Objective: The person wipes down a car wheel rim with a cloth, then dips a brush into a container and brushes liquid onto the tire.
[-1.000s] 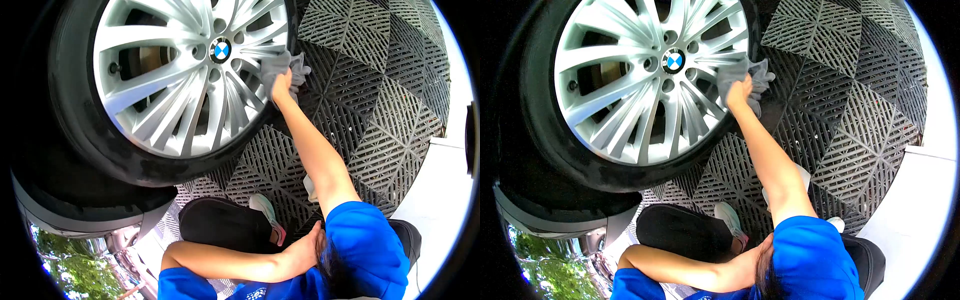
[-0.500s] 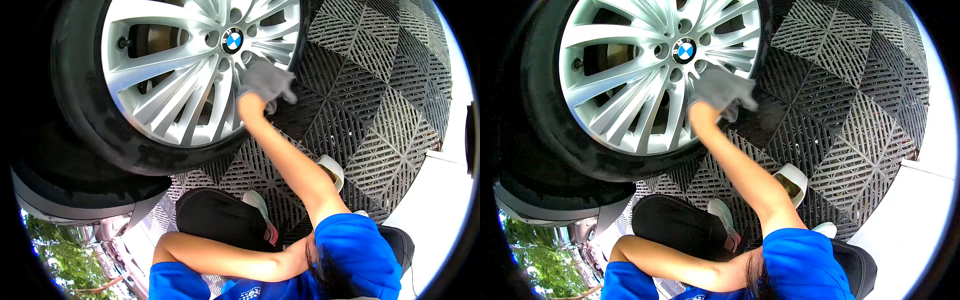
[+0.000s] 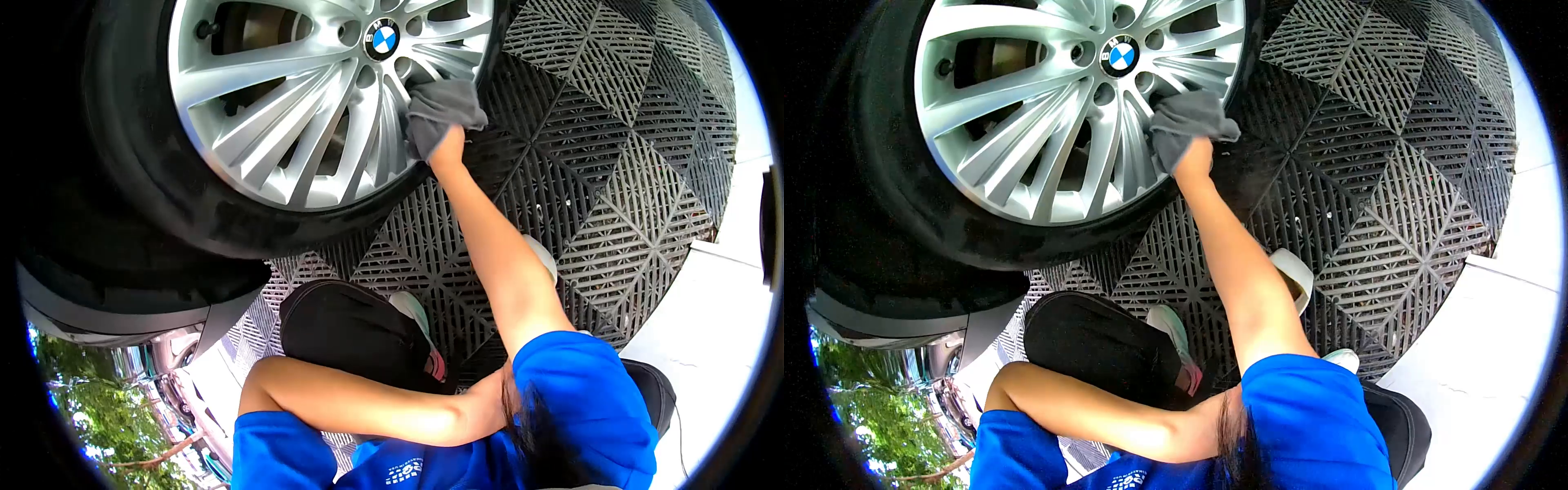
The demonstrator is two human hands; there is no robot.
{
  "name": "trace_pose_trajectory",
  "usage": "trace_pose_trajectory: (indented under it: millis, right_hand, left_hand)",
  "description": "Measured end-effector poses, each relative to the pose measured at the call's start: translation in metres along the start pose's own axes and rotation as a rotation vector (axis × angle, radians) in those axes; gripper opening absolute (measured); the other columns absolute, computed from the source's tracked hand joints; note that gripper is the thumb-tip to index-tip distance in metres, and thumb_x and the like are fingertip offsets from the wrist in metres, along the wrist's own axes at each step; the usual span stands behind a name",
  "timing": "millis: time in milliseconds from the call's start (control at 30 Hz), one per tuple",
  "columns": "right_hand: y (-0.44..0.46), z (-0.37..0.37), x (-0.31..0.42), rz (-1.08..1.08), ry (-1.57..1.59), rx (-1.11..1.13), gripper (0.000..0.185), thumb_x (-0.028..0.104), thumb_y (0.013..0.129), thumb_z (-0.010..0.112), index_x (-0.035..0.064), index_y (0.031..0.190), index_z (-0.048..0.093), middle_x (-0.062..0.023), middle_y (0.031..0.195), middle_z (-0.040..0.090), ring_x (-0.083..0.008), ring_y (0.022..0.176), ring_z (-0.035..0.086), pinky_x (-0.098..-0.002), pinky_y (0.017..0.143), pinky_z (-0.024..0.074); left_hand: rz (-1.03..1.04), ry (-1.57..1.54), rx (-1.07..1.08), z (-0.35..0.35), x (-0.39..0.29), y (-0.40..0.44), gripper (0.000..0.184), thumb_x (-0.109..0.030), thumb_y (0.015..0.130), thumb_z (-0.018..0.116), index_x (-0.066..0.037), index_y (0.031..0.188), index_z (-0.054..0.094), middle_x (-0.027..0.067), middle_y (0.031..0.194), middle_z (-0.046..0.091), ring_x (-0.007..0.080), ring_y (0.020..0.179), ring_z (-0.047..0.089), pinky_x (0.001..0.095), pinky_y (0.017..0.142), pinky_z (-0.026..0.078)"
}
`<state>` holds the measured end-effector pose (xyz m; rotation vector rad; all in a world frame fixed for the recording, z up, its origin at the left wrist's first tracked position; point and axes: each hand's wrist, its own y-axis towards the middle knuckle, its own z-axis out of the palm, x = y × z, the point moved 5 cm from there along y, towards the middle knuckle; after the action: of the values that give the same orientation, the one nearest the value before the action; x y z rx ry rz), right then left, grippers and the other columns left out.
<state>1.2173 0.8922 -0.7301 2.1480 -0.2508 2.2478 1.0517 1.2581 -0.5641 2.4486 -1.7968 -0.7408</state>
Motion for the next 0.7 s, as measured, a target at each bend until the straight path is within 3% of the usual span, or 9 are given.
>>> trace_pose_trajectory:
  millis: [67,100,133,200,267,400,433,567,700]
  right_hand:
    - [-0.025,-0.006,0.007,-0.698,-0.58,-0.38,0.026,0.018,0.085,0.063,0.0076,0.109,0.064,-0.0106,0.106,0.064,-0.0277,0.099,0.06,-0.0346,0.085,0.0465]
    - [-0.026,-0.012,-0.016,-0.536,-0.206,-0.449,0.025,0.02,0.089,0.058,0.0085,0.11,0.062,-0.0076,0.108,0.062,-0.0224,0.101,0.057,-0.0313,0.088,0.0452]
    - [-0.032,-0.011,-0.012,-0.538,-0.21,-0.448,0.025,0.02,0.089,0.058,0.0085,0.11,0.062,-0.0076,0.108,0.062,-0.0224,0.101,0.057,-0.0313,0.088,0.0452]
    - [-0.034,-0.011,-0.019,-0.083,-0.424,-0.428,0.025,0.019,0.091,0.055,0.0059,0.112,0.06,-0.0063,0.11,0.06,-0.0206,0.103,0.056,-0.0301,0.09,0.0443]
    - [-0.031,0.006,-0.031,-0.09,-0.621,-0.357,0.027,0.019,0.092,0.053,0.0022,0.113,0.057,-0.0084,0.112,0.059,-0.0229,0.103,0.056,-0.0314,0.091,0.0445]
    - [-0.09,0.018,0.064,-0.416,0.309,-0.233,0.04,0.02,0.079,0.066,0.0039,0.115,0.059,-0.0166,0.12,0.056,-0.0343,0.115,0.049,-0.0449,0.099,0.0371]
    - [-0.09,0.024,0.06,-0.458,0.146,-0.276,0.047,0.021,0.072,0.071,0.0028,0.114,0.059,-0.0202,0.118,0.056,-0.0403,0.116,0.045,-0.0473,0.099,0.0344]
    - [-0.091,0.009,0.024,-0.38,-0.237,-0.068,0.051,0.03,0.077,0.065,0.0024,0.119,0.057,-0.0216,0.127,0.052,-0.043,0.118,0.044,-0.0456,0.101,0.0347]
    - [-0.063,0.004,-0.008,0.185,-0.173,0.26,0.053,0.039,0.082,0.058,-0.0011,0.117,0.06,-0.0277,0.125,0.055,-0.0435,0.119,0.048,-0.0457,0.098,0.0392]
  left_hand:
    - [-0.008,0.013,0.071,0.006,-0.006,-0.013,0.045,-0.021,0.099,0.037,-0.008,0.141,0.043,0.0082,0.147,0.04,0.0265,0.135,0.035,0.0403,0.112,0.029]
    - [-0.012,0.016,0.12,0.01,-0.008,-0.021,0.044,-0.021,0.099,0.037,-0.008,0.141,0.043,0.0079,0.147,0.04,0.0263,0.135,0.035,0.0399,0.112,0.029]
    - [-0.011,0.031,0.23,0.014,-0.009,-0.035,0.044,-0.021,0.099,0.037,-0.009,0.141,0.043,0.0075,0.147,0.039,0.0261,0.135,0.034,0.0395,0.111,0.03]
    - [-0.002,0.041,0.458,0.027,-0.014,-0.058,0.044,-0.02,0.099,0.037,-0.009,0.141,0.044,0.0068,0.147,0.039,0.0257,0.136,0.034,0.0388,0.111,0.03]
    - [-0.008,-0.028,0.564,0.024,-0.02,-0.066,0.044,-0.019,0.098,0.038,-0.009,0.14,0.044,0.0067,0.147,0.039,0.0258,0.136,0.034,0.039,0.111,0.03]
    - [-0.046,-0.069,0.723,0.013,-0.018,-0.058,0.044,-0.018,0.097,0.04,-0.01,0.14,0.045,0.0064,0.147,0.04,0.0259,0.135,0.035,0.0393,0.111,0.03]
    - [-0.053,-0.067,0.748,0.01,-0.015,-0.055,0.045,-0.017,0.096,0.041,-0.01,0.14,0.046,0.0063,0.147,0.04,0.0259,0.135,0.035,0.0394,0.11,0.031]
    - [-0.103,-0.062,0.828,0.01,-0.012,-0.047,0.045,-0.016,0.094,0.043,-0.01,0.139,0.047,0.0061,0.147,0.04,0.0261,0.135,0.035,0.0397,0.11,0.031]
    - [0.007,0.137,0.895,-0.015,0.0,-0.033,0.047,-0.013,0.091,0.045,-0.011,0.138,0.048,0.0059,0.146,0.041,0.0264,0.135,0.035,0.0411,0.11,0.031]
